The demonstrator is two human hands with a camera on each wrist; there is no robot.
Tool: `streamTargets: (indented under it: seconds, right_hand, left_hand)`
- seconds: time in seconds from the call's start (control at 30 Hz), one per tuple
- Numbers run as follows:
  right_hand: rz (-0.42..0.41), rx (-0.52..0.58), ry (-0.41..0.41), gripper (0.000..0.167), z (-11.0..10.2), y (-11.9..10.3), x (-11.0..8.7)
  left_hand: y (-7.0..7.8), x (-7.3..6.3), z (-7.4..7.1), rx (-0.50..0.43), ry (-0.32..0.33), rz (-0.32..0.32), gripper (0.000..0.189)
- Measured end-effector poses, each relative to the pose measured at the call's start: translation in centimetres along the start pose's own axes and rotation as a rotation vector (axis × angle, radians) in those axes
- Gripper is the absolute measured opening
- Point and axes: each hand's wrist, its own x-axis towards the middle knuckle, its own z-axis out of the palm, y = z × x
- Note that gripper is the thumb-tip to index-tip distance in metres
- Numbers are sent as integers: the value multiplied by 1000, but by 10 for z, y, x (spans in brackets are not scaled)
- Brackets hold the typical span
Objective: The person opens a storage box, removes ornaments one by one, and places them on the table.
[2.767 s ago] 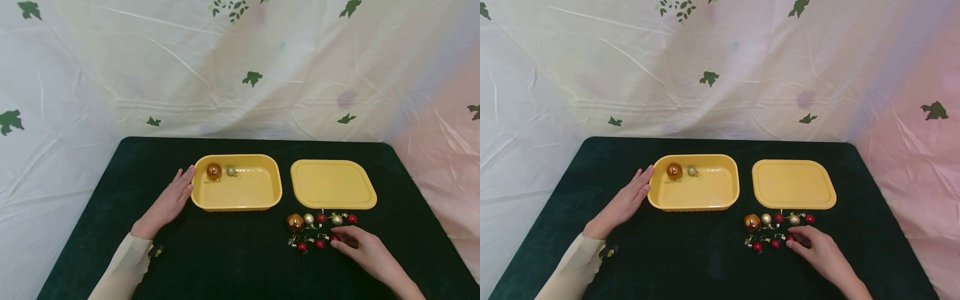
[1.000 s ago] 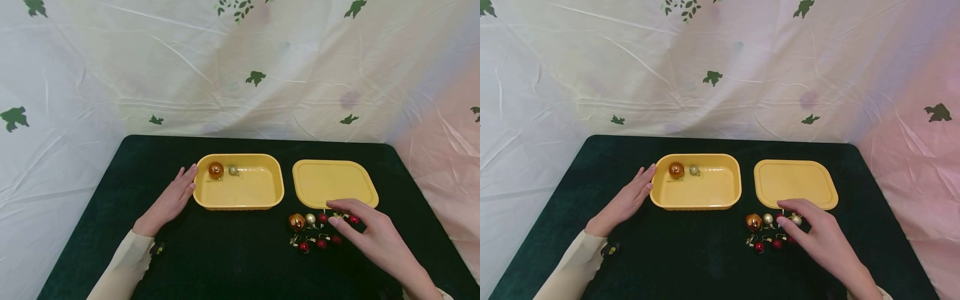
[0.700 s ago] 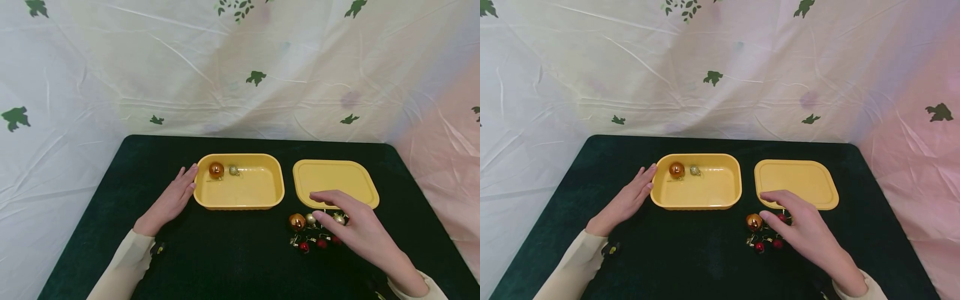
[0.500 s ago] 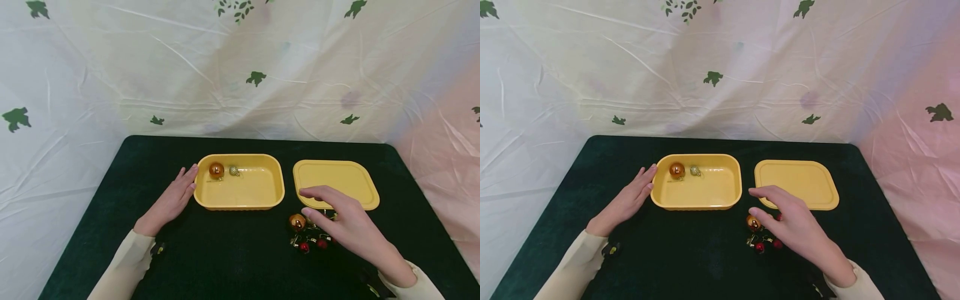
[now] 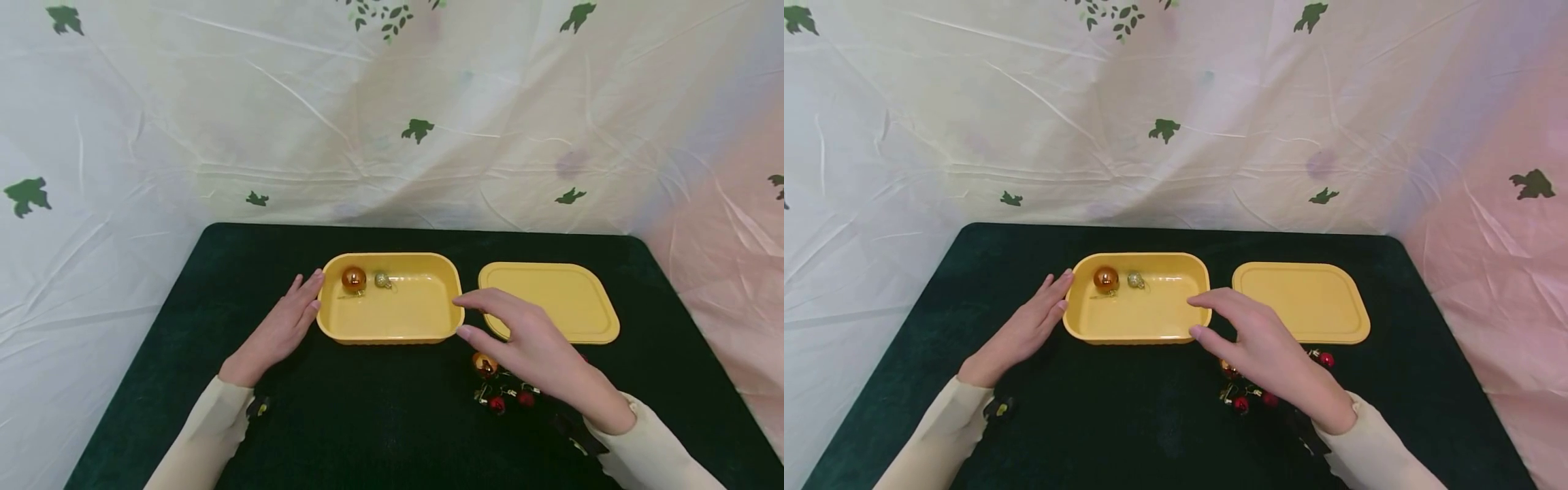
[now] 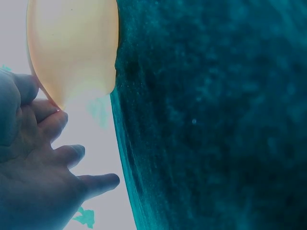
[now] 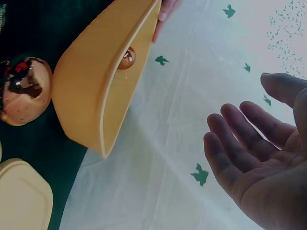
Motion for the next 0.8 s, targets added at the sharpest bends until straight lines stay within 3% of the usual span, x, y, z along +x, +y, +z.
streamTargets:
  seconds: [0.8]
  right_hand:
    - [-88, 10, -68, 38, 16, -10, 70]
  left_hand:
    - [-1, 0, 0, 1, 4, 10, 57]
